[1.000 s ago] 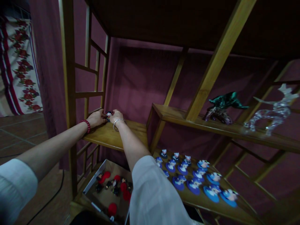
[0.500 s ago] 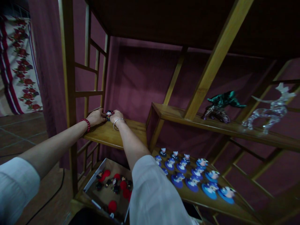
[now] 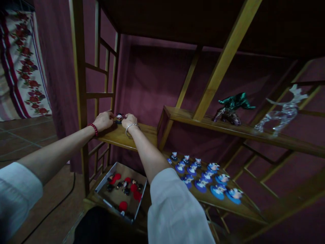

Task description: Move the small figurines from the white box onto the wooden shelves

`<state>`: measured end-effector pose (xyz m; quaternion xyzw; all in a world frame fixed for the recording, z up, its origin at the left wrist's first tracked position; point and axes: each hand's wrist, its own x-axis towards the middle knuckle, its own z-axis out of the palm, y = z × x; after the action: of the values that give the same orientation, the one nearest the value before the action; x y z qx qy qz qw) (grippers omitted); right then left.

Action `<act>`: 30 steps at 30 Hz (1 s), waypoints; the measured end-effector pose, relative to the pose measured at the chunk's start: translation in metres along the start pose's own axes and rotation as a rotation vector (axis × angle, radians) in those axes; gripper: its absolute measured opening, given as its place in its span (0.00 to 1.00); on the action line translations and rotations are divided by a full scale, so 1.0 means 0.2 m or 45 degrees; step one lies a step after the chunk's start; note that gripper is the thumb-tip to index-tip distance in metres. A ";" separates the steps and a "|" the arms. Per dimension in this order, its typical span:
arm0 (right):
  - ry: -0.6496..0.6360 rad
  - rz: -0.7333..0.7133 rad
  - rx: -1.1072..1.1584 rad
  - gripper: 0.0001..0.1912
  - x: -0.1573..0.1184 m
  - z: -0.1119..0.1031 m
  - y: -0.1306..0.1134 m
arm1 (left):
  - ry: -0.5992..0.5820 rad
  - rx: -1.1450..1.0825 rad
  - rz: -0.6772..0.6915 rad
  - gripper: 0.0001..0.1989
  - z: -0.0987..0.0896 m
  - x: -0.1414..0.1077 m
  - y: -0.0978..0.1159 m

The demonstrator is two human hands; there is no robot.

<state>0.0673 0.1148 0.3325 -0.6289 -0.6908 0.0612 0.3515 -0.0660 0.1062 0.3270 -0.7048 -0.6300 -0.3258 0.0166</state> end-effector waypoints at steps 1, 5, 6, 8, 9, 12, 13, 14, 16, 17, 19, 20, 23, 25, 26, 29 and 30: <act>-0.001 0.000 0.016 0.16 -0.02 0.00 0.00 | -0.010 0.000 0.023 0.14 -0.01 -0.02 0.01; -0.011 -0.069 0.093 0.12 -0.10 0.00 -0.01 | -0.024 -0.049 0.092 0.15 -0.04 -0.13 0.07; -0.010 -0.103 0.122 0.12 -0.12 0.01 -0.01 | -0.019 -0.072 0.091 0.15 -0.04 -0.16 0.08; -0.016 -0.155 0.183 0.12 -0.16 0.02 -0.01 | 0.010 -0.111 0.092 0.15 -0.05 -0.22 0.09; -0.023 -0.185 0.221 0.12 -0.18 0.02 0.00 | 0.018 -0.140 0.113 0.16 -0.05 -0.25 0.09; -0.042 -0.291 0.341 0.13 -0.25 0.04 0.00 | 0.064 -0.234 0.163 0.17 -0.04 -0.33 0.09; -0.043 -0.324 0.372 0.13 -0.28 0.04 0.00 | 0.083 -0.262 0.174 0.17 -0.04 -0.36 0.08; -0.041 -0.355 0.392 0.13 -0.31 0.04 0.00 | 0.103 -0.287 0.184 0.16 -0.04 -0.38 0.08; -0.031 -0.414 0.404 0.13 -0.38 0.02 0.00 | 0.148 -0.335 0.215 0.16 -0.03 -0.43 0.07; -0.030 -0.448 0.398 0.14 -0.42 0.01 0.00 | 0.176 -0.360 0.233 0.16 -0.02 -0.45 0.07; -0.002 -0.504 0.384 0.14 -0.50 -0.01 0.00 | 0.250 -0.408 0.268 0.15 -0.01 -0.50 0.07; 0.026 -0.528 0.377 0.15 -0.54 -0.02 0.00 | 0.291 -0.429 0.285 0.14 -0.01 -0.52 0.07; 0.122 -0.610 0.353 0.16 -0.65 -0.02 0.01 | 0.403 -0.472 0.326 0.12 0.03 -0.60 0.08; 0.185 -0.669 0.333 0.17 -0.71 -0.01 0.03 | 0.455 -0.501 0.343 0.11 0.06 -0.65 0.08; 0.213 -0.697 0.322 0.17 -0.74 0.00 0.04 | 0.472 -0.519 0.349 0.11 0.07 -0.68 0.09; 0.268 -0.753 0.289 0.18 -0.81 0.02 0.07 | 0.495 -0.559 0.355 0.09 0.13 -0.74 0.09; 0.277 -0.760 0.280 0.18 -0.83 0.04 0.08 | 0.494 -0.563 0.351 0.09 0.15 -0.76 0.09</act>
<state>0.0708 -0.0310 0.2502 -0.3599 -0.7922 -0.0376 0.4915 -0.0365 -0.0178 0.2368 -0.6948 -0.4276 -0.5777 0.0269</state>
